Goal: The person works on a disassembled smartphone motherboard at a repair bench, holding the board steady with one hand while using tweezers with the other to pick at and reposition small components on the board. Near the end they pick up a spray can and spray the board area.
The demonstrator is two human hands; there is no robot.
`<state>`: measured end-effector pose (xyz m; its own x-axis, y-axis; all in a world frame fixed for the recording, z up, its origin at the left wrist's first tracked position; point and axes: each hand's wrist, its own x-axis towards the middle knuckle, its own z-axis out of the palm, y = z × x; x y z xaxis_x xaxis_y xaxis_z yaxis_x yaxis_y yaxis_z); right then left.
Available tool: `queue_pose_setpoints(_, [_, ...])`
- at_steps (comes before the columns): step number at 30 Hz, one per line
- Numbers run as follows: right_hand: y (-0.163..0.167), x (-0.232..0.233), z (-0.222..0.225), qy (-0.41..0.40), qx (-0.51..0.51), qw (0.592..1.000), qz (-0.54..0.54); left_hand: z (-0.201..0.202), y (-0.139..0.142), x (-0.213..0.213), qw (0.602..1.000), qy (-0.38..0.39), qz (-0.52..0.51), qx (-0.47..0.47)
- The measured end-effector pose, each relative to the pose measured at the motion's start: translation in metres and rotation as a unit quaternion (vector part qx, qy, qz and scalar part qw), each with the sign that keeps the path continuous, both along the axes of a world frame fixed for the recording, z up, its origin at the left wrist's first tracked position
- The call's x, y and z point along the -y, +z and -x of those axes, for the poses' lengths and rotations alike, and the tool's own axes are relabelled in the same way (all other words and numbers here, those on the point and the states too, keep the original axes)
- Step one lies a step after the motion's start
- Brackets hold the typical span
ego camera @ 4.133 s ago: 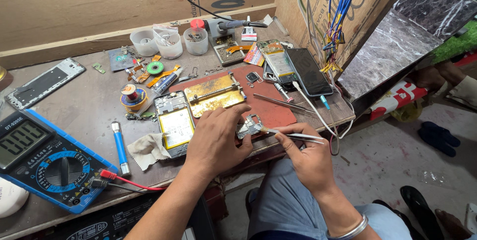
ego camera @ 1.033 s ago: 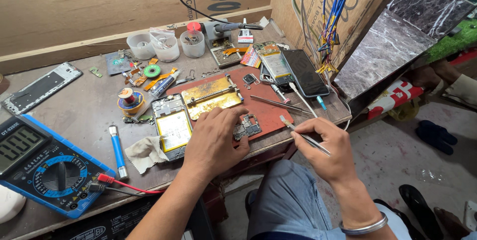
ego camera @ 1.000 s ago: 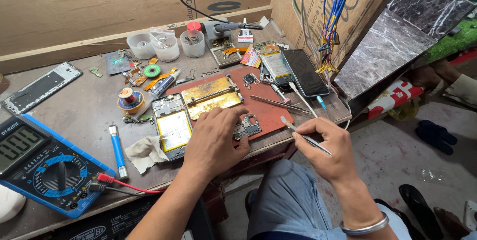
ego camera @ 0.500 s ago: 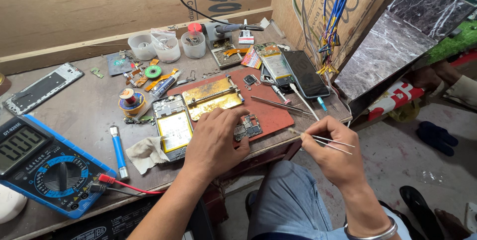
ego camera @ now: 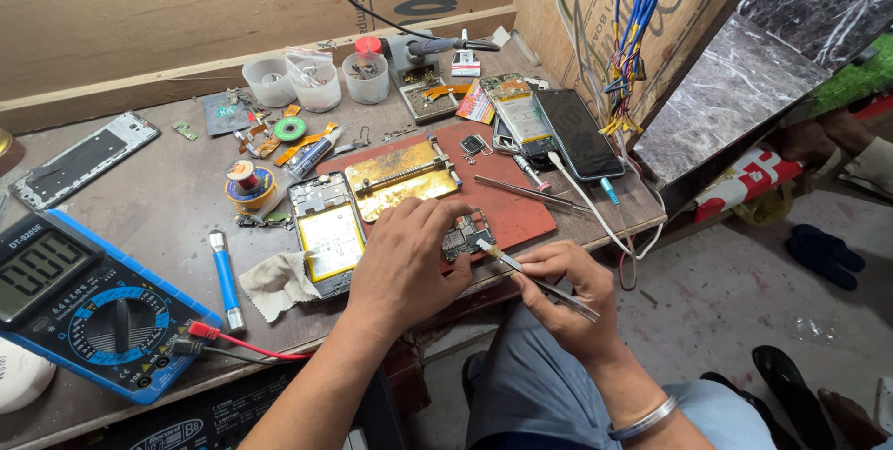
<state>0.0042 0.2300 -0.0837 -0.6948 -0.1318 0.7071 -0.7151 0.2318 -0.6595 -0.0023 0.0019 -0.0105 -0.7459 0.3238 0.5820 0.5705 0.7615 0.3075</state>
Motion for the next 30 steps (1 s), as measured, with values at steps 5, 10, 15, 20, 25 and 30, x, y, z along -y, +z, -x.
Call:
queue_pose_setpoints(5, [0.005, 0.005, -0.001, -0.036, -0.021, 0.999, -0.035, 0.001, 0.000, 0.000, 1.000, -0.002, -0.002, 0.003])
queue_pose_setpoints(10, [0.011, 0.009, -0.004, -0.061, -0.001, 0.997, -0.047, 0.000, 0.001, -0.001, 1.000, -0.005, -0.008, 0.017])
queue_pose_setpoints(15, [0.014, 0.012, -0.008, -0.061, 0.004, 0.998, -0.033, 0.000, 0.002, -0.002, 1.000, -0.005, 0.000, 0.009])
queue_pose_setpoints(20, [0.017, 0.014, -0.008, -0.076, -0.004, 0.996, -0.038, 0.000, 0.001, -0.002, 1.000, -0.006, -0.003, 0.001])
queue_pose_setpoints(25, [0.019, 0.016, -0.009, -0.093, 0.005, 0.995, -0.036, 0.000, 0.001, -0.002, 1.000, -0.004, -0.007, 0.004])
queue_pose_setpoints(30, [0.023, 0.021, -0.012, -0.116, 0.000, 0.992, -0.054, 0.000, 0.001, -0.003, 1.000, 0.004, -0.002, 0.015])
